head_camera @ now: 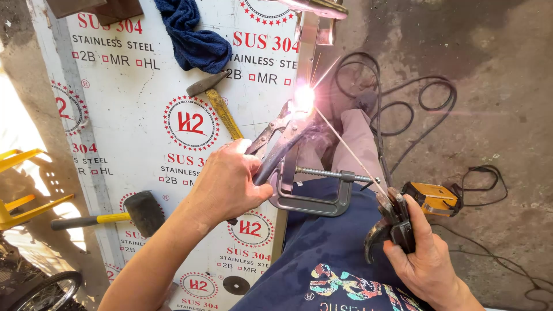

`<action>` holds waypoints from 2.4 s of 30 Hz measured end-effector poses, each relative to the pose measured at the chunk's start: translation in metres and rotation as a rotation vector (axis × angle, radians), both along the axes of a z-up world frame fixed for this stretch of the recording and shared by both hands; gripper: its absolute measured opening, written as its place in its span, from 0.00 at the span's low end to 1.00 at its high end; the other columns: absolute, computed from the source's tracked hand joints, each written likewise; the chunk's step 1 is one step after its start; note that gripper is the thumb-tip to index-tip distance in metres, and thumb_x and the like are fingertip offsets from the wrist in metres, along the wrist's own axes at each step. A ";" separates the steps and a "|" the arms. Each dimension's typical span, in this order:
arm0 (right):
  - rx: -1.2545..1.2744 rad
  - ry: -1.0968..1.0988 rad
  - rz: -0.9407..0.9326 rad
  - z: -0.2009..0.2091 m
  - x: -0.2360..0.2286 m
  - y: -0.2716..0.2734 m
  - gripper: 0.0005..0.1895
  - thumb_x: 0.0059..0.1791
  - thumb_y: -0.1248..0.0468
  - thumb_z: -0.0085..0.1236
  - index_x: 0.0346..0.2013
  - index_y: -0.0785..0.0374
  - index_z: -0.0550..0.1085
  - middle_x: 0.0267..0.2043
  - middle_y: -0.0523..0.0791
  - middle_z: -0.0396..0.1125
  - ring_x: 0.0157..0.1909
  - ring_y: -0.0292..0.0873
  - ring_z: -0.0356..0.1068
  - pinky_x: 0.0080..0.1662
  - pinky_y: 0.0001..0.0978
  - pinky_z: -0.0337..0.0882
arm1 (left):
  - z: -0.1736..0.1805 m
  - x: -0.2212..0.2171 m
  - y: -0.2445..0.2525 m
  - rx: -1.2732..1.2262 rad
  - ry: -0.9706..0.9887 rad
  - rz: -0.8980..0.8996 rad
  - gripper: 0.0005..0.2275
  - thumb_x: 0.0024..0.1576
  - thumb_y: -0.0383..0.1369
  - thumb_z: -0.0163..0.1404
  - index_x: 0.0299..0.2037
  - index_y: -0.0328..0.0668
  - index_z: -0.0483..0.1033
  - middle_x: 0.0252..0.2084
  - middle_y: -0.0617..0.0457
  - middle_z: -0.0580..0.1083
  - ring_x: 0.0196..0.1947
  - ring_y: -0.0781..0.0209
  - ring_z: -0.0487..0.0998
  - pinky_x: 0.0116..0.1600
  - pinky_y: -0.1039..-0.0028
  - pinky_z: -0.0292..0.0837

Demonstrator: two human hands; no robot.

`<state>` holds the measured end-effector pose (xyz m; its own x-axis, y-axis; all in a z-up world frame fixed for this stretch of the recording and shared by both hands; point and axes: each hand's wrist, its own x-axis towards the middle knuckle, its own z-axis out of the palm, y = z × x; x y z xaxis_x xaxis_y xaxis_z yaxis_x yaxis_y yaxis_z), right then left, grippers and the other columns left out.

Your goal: The person welds a stainless steel bar clamped to a workbench. They hold the bar with locking pliers and a C-clamp, strike a welding arc with an electrode holder producing bright flashes and sparks, weld along the joint, reposition the clamps and pliers, and continue welding at different points along the frame.

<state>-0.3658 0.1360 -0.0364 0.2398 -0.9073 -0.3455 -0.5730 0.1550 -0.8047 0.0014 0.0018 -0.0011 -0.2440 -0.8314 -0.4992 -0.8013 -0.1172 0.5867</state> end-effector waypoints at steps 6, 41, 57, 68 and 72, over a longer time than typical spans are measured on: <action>-0.037 -0.070 0.025 0.002 0.004 -0.008 0.46 0.45 0.69 0.59 0.74 0.67 0.48 0.54 0.52 0.72 0.46 0.42 0.77 0.49 0.31 0.74 | 0.001 0.000 -0.001 0.018 -0.020 -0.019 0.13 0.38 0.37 0.62 0.20 0.31 0.79 0.33 0.34 0.72 0.37 0.39 0.77 0.45 0.57 0.73; -0.079 0.002 0.030 0.018 -0.015 0.020 0.47 0.45 0.72 0.60 0.75 0.68 0.49 0.56 0.51 0.70 0.48 0.41 0.73 0.51 0.31 0.73 | 0.007 0.006 0.021 -0.071 -0.091 -0.135 0.12 0.38 0.37 0.61 0.23 0.33 0.82 0.33 0.35 0.73 0.38 0.37 0.74 0.44 0.53 0.71; -0.032 0.020 0.095 0.021 -0.021 0.037 0.46 0.43 0.72 0.61 0.73 0.69 0.51 0.55 0.52 0.71 0.44 0.41 0.73 0.48 0.32 0.73 | 0.008 0.000 0.048 -0.004 -0.044 0.019 0.09 0.39 0.33 0.58 0.21 0.31 0.80 0.37 0.36 0.74 0.32 0.39 0.76 0.39 0.55 0.73; -0.029 0.024 0.113 0.017 -0.018 0.035 0.46 0.43 0.72 0.61 0.72 0.67 0.52 0.54 0.51 0.72 0.41 0.40 0.74 0.45 0.31 0.74 | 0.004 -0.006 0.053 -0.034 -0.039 -0.033 0.10 0.42 0.32 0.58 0.26 0.29 0.81 0.36 0.33 0.74 0.30 0.38 0.77 0.41 0.55 0.75; -0.025 0.033 0.112 0.013 -0.018 0.034 0.46 0.43 0.71 0.62 0.73 0.67 0.52 0.45 0.48 0.73 0.37 0.41 0.75 0.42 0.33 0.74 | 0.005 -0.007 0.052 -0.024 -0.046 -0.045 0.10 0.42 0.31 0.58 0.26 0.28 0.82 0.34 0.34 0.73 0.29 0.39 0.77 0.40 0.56 0.76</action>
<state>-0.3836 0.1701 -0.0233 0.3287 -0.8840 -0.3324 -0.6122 0.0685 -0.7877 -0.0051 0.0534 0.0044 -0.2590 -0.8321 -0.4904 -0.8315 -0.0662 0.5515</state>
